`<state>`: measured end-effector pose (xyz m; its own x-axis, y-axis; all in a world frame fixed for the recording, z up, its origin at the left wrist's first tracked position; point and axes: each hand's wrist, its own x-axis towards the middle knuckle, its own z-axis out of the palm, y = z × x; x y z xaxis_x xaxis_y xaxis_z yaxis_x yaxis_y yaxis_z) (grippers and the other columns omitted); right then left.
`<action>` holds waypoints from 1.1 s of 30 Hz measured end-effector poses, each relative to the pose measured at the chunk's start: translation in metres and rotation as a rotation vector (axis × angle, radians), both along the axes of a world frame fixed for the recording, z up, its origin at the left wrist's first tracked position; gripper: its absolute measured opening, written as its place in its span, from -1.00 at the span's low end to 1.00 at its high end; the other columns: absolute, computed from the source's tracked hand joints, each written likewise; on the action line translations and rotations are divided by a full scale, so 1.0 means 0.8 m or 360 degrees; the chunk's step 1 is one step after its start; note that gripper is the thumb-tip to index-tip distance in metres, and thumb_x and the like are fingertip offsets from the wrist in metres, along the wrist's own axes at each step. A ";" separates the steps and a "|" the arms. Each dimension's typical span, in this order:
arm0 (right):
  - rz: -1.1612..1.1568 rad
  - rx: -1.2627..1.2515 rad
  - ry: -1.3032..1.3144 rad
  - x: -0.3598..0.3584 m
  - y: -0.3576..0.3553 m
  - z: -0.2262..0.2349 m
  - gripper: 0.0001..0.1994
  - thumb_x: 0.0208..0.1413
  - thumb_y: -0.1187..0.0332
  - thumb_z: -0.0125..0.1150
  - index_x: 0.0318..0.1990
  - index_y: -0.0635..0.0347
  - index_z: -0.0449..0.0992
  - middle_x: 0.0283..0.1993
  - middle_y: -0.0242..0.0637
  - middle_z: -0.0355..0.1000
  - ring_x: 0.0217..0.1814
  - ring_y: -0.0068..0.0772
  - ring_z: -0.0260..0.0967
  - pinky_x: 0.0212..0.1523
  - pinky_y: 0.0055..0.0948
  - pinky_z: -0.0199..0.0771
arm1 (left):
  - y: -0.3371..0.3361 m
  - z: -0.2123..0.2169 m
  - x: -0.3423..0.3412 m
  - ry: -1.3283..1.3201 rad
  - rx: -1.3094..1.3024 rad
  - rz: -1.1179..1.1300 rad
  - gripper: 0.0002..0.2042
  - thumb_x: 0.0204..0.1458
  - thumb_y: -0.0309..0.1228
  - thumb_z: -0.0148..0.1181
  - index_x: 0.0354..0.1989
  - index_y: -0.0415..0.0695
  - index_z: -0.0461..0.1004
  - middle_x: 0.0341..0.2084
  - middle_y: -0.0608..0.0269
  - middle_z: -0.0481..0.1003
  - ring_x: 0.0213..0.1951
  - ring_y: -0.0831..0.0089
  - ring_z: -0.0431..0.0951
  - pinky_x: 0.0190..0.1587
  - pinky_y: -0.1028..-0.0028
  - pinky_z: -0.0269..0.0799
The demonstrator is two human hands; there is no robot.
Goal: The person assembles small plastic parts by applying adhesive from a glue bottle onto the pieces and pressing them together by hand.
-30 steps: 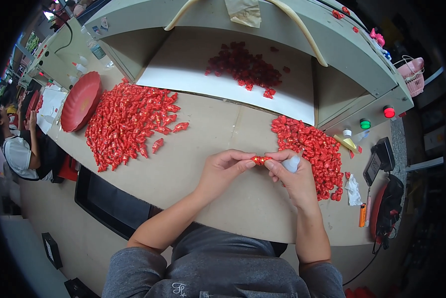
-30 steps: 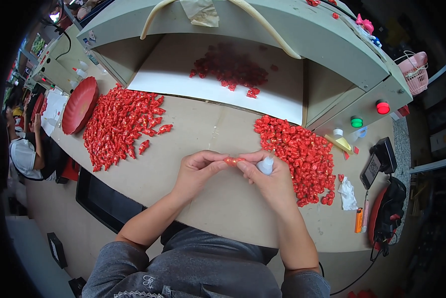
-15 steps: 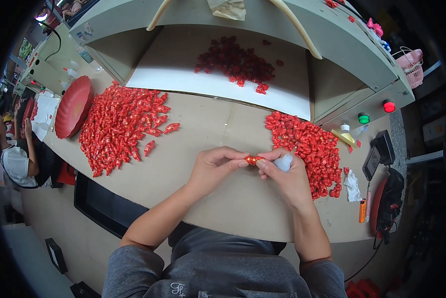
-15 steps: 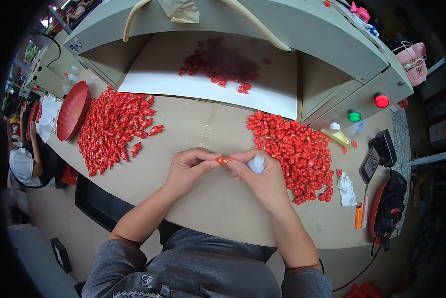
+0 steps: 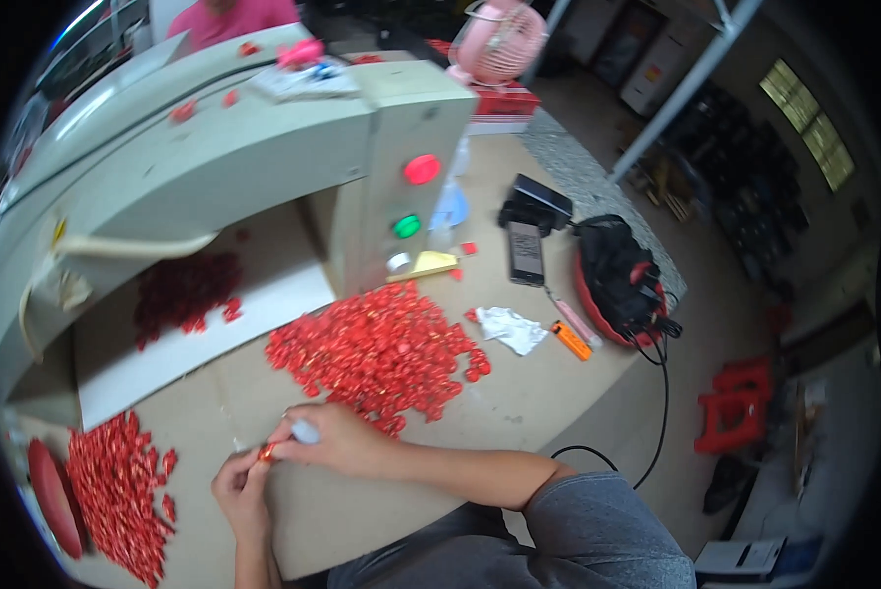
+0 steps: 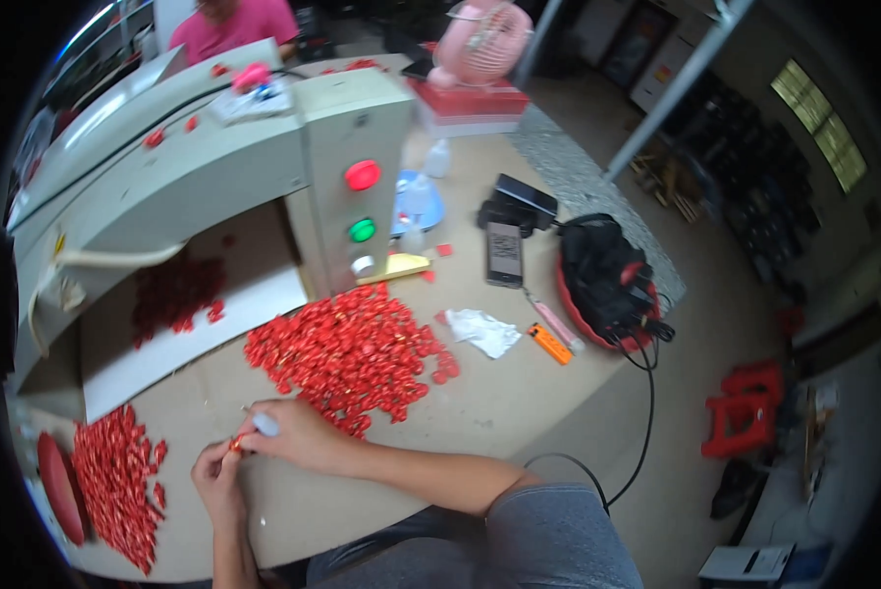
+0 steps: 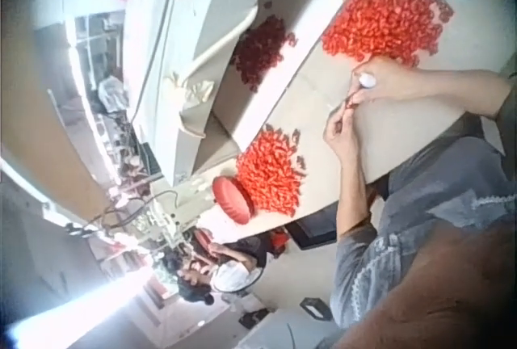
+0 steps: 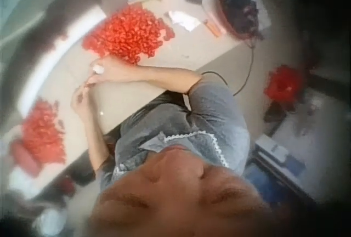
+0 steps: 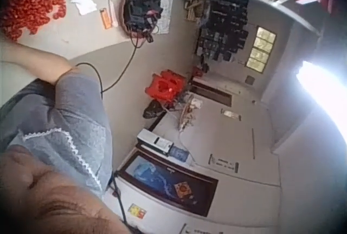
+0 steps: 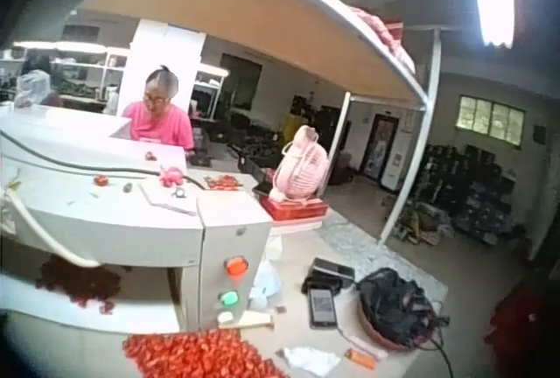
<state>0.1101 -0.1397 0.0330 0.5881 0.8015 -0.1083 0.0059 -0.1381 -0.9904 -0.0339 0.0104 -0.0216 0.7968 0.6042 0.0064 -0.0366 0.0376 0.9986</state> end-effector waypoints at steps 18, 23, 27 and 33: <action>0.0086 0.0128 0.0039 -0.002 -0.013 0.005 -0.80 0.09 0.33 0.24 -0.26 0.30 0.51 -0.28 -0.19 0.52 -0.20 -0.34 0.52 -0.14 -0.39 0.46 | -0.031 0.047 0.004 0.0160 0.0055 0.0020 -0.86 0.05 -0.49 0.14 -0.33 -0.32 0.54 -0.37 0.14 0.55 -0.31 0.42 0.52 -0.16 0.47 0.43; 0.0084 0.0154 0.0049 0.003 -0.016 0.002 -0.80 0.08 0.32 0.24 -0.27 0.31 0.50 -0.28 -0.18 0.51 -0.22 -0.31 0.51 -0.16 -0.38 0.46 | -0.027 0.037 0.010 0.0259 0.0105 0.0027 -0.79 0.04 -0.43 0.14 -0.25 -0.34 0.55 -0.37 0.19 0.54 -0.31 0.45 0.49 -0.19 0.51 0.40; 0.0069 0.0145 -0.0008 0.009 -0.017 0.010 -0.78 0.09 0.30 0.24 -0.26 0.31 0.50 -0.30 -0.18 0.50 -0.23 -0.29 0.50 -0.16 -0.38 0.45 | -0.017 0.007 0.020 -0.0001 -0.0059 0.0009 -0.87 0.04 -0.55 0.12 -0.26 -0.34 0.51 -0.36 0.17 0.53 -0.36 0.47 0.50 -0.23 0.52 0.43; 0.0132 0.0124 -0.0035 -0.004 0.012 -0.001 -0.80 0.11 0.27 0.25 -0.20 0.19 0.56 -0.29 -0.28 0.52 -0.23 -0.45 0.48 -0.19 -0.45 0.44 | -0.004 0.035 0.000 0.0282 0.0006 0.0053 -0.90 0.05 -0.63 0.12 -0.30 -0.36 0.55 -0.37 0.11 0.57 -0.34 0.40 0.57 -0.21 0.48 0.49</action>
<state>0.1072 -0.1299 0.0323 0.5208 0.8531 -0.0312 0.0363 -0.0586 -0.9976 -0.0335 0.0076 0.0062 0.7654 0.6303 -0.1297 0.1386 0.0353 0.9897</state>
